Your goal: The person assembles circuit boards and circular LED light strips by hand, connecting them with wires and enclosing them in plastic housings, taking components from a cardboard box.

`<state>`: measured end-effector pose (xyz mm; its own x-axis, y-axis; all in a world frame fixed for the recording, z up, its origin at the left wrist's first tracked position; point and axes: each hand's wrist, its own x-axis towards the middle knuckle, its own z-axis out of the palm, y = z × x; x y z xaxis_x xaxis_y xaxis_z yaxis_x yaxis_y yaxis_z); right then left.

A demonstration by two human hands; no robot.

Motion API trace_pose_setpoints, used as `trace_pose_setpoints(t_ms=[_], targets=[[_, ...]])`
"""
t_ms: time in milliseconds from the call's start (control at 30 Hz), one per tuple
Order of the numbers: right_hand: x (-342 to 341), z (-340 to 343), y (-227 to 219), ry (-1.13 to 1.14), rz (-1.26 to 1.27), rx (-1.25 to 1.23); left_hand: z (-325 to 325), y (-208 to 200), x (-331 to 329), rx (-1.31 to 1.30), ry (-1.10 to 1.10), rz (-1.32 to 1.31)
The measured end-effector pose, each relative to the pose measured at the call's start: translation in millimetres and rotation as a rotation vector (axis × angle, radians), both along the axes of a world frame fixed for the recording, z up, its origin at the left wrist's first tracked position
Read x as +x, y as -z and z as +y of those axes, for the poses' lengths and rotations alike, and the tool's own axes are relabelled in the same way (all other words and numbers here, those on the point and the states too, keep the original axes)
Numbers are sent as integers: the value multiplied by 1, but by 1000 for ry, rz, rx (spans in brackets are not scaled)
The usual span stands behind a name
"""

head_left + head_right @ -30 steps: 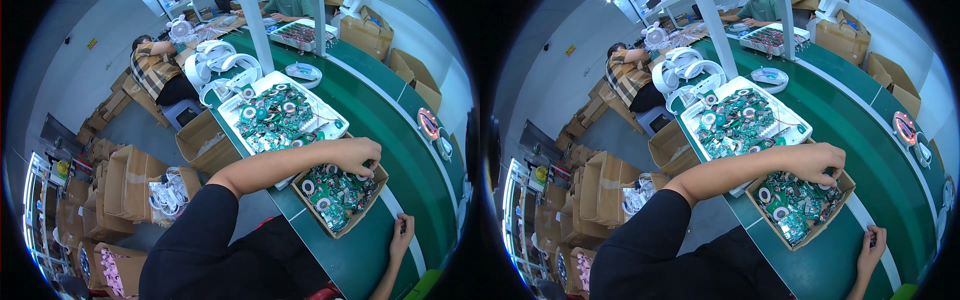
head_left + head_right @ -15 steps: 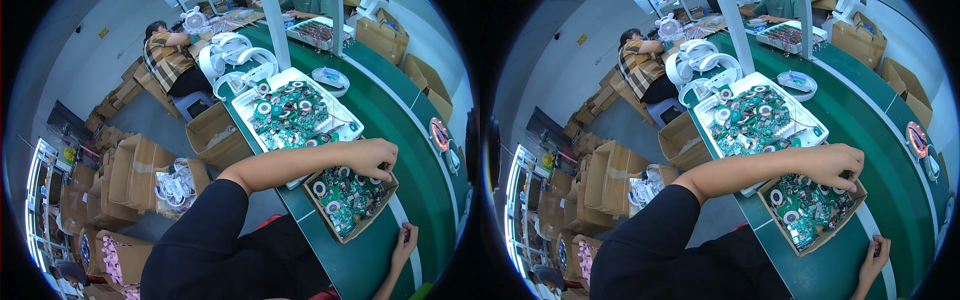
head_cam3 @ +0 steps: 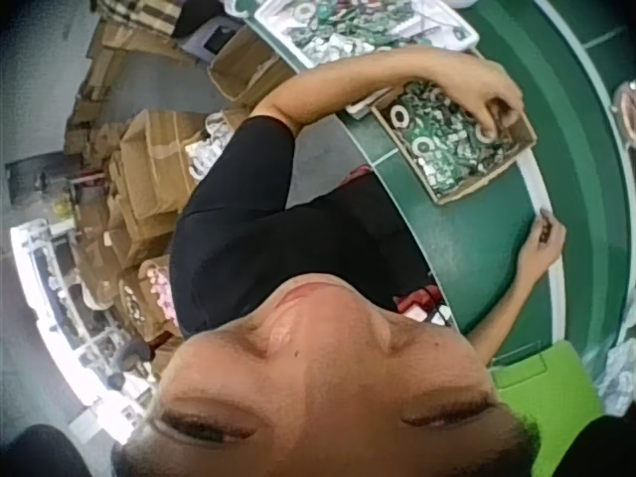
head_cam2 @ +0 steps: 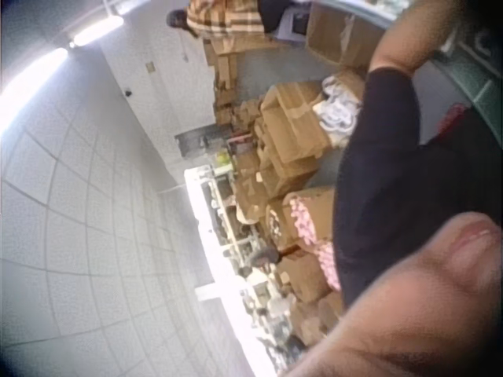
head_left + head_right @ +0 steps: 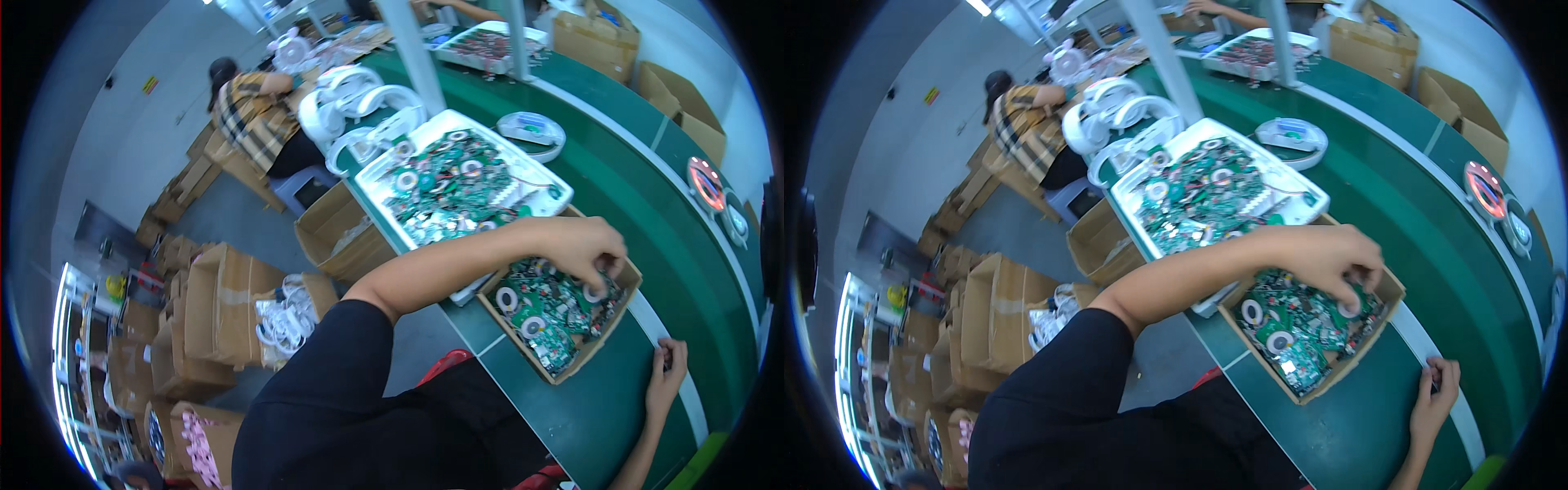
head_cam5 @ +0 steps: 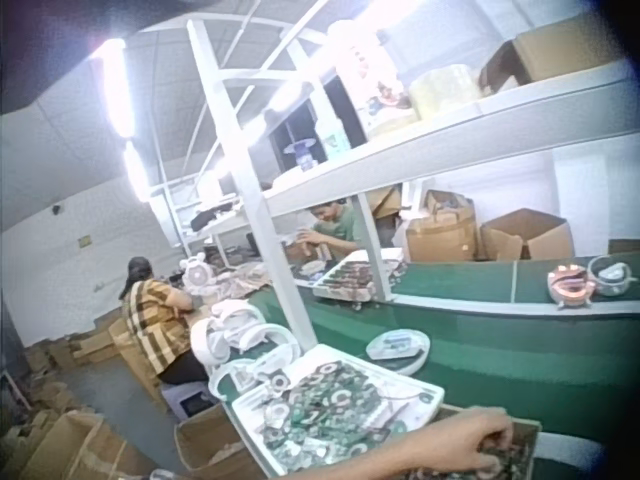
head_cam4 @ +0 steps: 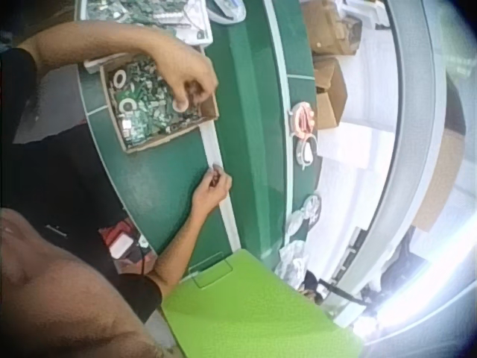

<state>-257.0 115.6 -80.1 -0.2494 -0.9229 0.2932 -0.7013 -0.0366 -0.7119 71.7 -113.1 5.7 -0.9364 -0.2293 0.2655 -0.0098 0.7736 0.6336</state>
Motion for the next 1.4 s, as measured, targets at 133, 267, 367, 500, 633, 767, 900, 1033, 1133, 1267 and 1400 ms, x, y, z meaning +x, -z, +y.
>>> trace_pose_setpoints(t_ms=[133,267,367,500,633,767,900,1033,1133,1267,1400], targets=[[7,-2,-3,-13,-3,-17,6,4,19,-131,-79,-399],[2,9,-5,32,29,11,4,3,4,-42,-25,-386],[5,-3,-8,-30,63,-14,3,-3,12,33,-117,-395],[4,-7,-17,0,62,-26,5,-10,2,18,-82,-367],[2,-6,-14,-10,60,-36,14,-6,-10,-18,-154,-433],[4,-3,-12,-16,49,-60,19,0,-8,-64,-144,-321],[20,1,-26,26,195,-344,27,-16,-5,-23,-110,-230],[37,18,-37,-107,213,-446,30,-47,1,216,-35,-159],[56,24,-54,-168,82,-533,50,-63,-17,419,-13,-46],[58,22,-38,-214,30,-533,92,-61,-73,296,-7,-3],[36,21,-22,-39,116,-457,77,-53,-110,59,53,-34]])
